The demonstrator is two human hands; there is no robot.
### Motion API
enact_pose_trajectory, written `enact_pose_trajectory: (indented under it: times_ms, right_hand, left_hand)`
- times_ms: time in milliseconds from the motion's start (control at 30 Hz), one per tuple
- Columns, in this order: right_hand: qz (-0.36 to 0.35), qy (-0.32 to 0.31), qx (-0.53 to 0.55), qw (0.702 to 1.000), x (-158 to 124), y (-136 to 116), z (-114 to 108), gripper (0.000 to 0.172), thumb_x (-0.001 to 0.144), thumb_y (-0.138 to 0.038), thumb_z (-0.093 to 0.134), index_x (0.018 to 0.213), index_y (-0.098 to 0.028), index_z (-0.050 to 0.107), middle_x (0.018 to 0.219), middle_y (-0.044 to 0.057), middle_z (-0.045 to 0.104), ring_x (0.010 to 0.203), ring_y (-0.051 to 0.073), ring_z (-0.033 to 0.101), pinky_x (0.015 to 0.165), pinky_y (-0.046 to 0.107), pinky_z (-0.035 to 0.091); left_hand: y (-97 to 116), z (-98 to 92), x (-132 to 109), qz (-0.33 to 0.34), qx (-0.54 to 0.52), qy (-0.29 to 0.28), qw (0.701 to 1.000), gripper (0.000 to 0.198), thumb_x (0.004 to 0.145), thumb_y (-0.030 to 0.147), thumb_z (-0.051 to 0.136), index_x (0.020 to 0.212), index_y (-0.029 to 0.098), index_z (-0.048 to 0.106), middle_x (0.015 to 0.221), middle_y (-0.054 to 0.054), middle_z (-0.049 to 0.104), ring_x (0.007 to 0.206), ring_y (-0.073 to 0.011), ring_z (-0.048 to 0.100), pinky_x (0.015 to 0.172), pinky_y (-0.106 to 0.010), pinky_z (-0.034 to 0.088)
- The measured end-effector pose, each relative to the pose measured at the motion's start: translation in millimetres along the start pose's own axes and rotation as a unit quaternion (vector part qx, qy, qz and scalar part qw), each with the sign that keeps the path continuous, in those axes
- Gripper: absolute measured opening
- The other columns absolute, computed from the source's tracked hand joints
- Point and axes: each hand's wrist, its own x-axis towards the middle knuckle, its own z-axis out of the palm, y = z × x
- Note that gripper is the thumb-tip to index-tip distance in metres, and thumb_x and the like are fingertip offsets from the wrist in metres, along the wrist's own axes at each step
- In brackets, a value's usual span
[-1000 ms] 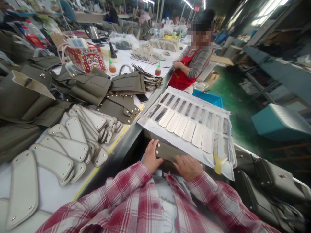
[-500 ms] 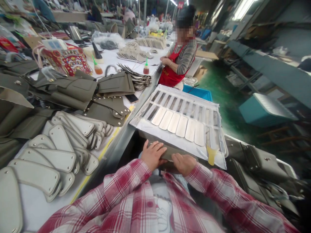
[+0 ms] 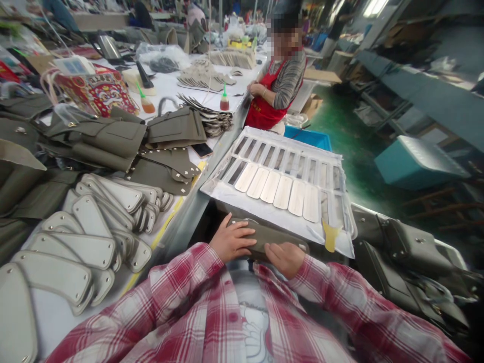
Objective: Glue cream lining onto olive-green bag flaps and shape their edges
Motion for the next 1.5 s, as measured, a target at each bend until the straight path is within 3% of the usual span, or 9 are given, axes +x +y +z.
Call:
enact_pose_trajectory:
  times_ms: [133,400,633,767,933,1100,1333,1433,1500]
  right_hand:
    - [-0.015,0.002,-0.008,1.000,0.1,-1.5,2.6,0.032,0.090,-0.009,0.031,0.089,-0.006,0.062,0.067,0.007,0.052,0.052,0.014,0.045,0.047,0.031,0.031]
    - [-0.008,-0.051,0.013,0.999,1.7,-6.9,1.2,0.029,0.089,-0.010,0.033,0.083,-0.007,0.062,0.065,0.006,0.051,0.049,0.013,0.044,0.046,0.030,0.026]
    - [-0.022,-0.073,-0.015,0.997,3.9,-10.4,-5.4,0.027,0.087,-0.009,0.037,0.091,-0.004,0.064,0.071,0.009,0.056,0.055,0.017,0.050,0.050,0.033,0.033]
    - [-0.014,-0.090,-0.021,0.996,3.2,-11.0,-7.1,0.025,0.088,-0.010,0.039,0.094,-0.003,0.063,0.071,0.009,0.055,0.056,0.016,0.049,0.050,0.032,0.033]
    - [-0.006,-0.066,0.009,0.998,-0.9,-9.4,-4.1,0.028,0.088,-0.008,0.036,0.096,-0.001,0.062,0.071,0.009,0.054,0.058,0.017,0.048,0.051,0.033,0.032]
    - [0.034,-0.067,0.037,0.996,-10.2,-9.9,-7.5,0.031,0.091,-0.009,0.033,0.103,0.000,0.060,0.072,0.008,0.053,0.061,0.017,0.046,0.054,0.034,0.031]
    - [0.114,-0.029,0.037,0.992,-28.0,-19.9,-9.3,0.027,0.089,-0.008,0.042,0.110,-0.002,0.059,0.089,0.011,0.060,0.072,0.018,0.049,0.061,0.033,0.033]
    - [0.143,-0.006,0.058,0.988,-33.4,-23.6,-7.8,0.026,0.089,-0.008,0.044,0.110,-0.004,0.059,0.093,0.010,0.061,0.076,0.018,0.050,0.064,0.034,0.034]
    - [0.157,-0.003,0.064,0.985,-34.6,-24.9,-7.8,0.026,0.090,-0.008,0.044,0.111,-0.004,0.059,0.093,0.010,0.062,0.076,0.018,0.050,0.064,0.034,0.034]
  left_hand:
    - [0.7,0.7,-0.5,0.003,0.003,0.000,1.000,0.024,0.081,0.040,0.063,0.103,0.032,0.066,0.118,-0.002,0.063,0.121,-0.0236,0.048,0.110,-0.058,0.002]
    - [1.7,0.5,-2.4,0.037,0.014,0.002,0.999,0.022,0.086,0.037,0.057,0.105,0.029,0.065,0.113,-0.003,0.065,0.119,-0.0223,0.050,0.111,-0.059,0.002]
    - [3.1,3.9,-0.4,0.065,-0.014,-0.013,0.998,0.019,0.089,0.032,0.054,0.104,0.028,0.065,0.111,0.000,0.067,0.109,-0.0182,0.056,0.102,-0.042,0.034]
    - [5.1,7.0,1.2,0.039,-0.009,-0.031,0.999,0.020,0.089,0.032,0.051,0.101,0.029,0.067,0.107,-0.001,0.068,0.107,-0.0175,0.055,0.098,-0.039,0.036]
    - [11.5,7.1,3.7,0.067,0.035,-0.011,0.997,0.023,0.092,0.026,0.046,0.098,0.024,0.068,0.104,-0.002,0.069,0.097,-0.0169,0.057,0.088,-0.036,0.042]
    - [15.1,7.4,7.6,0.097,0.030,-0.038,0.994,0.026,0.093,0.020,0.042,0.100,0.020,0.066,0.103,-0.004,0.069,0.094,-0.0172,0.058,0.085,-0.034,0.044]
    - [18.3,7.9,5.8,0.126,0.038,-0.008,0.991,0.021,0.091,0.018,0.045,0.100,0.018,0.064,0.102,-0.005,0.068,0.091,-0.0172,0.059,0.080,-0.032,0.046]
    - [20.9,2.0,15.0,0.126,0.045,-0.044,0.990,0.019,0.091,0.019,0.045,0.092,0.018,0.064,0.096,-0.005,0.069,0.087,-0.0162,0.060,0.079,-0.032,0.046]
    - [21.7,-2.6,28.5,0.106,0.044,-0.075,0.991,0.014,0.087,0.026,0.053,0.091,0.019,0.064,0.102,-0.006,0.067,0.094,-0.0186,0.059,0.087,-0.035,0.043]
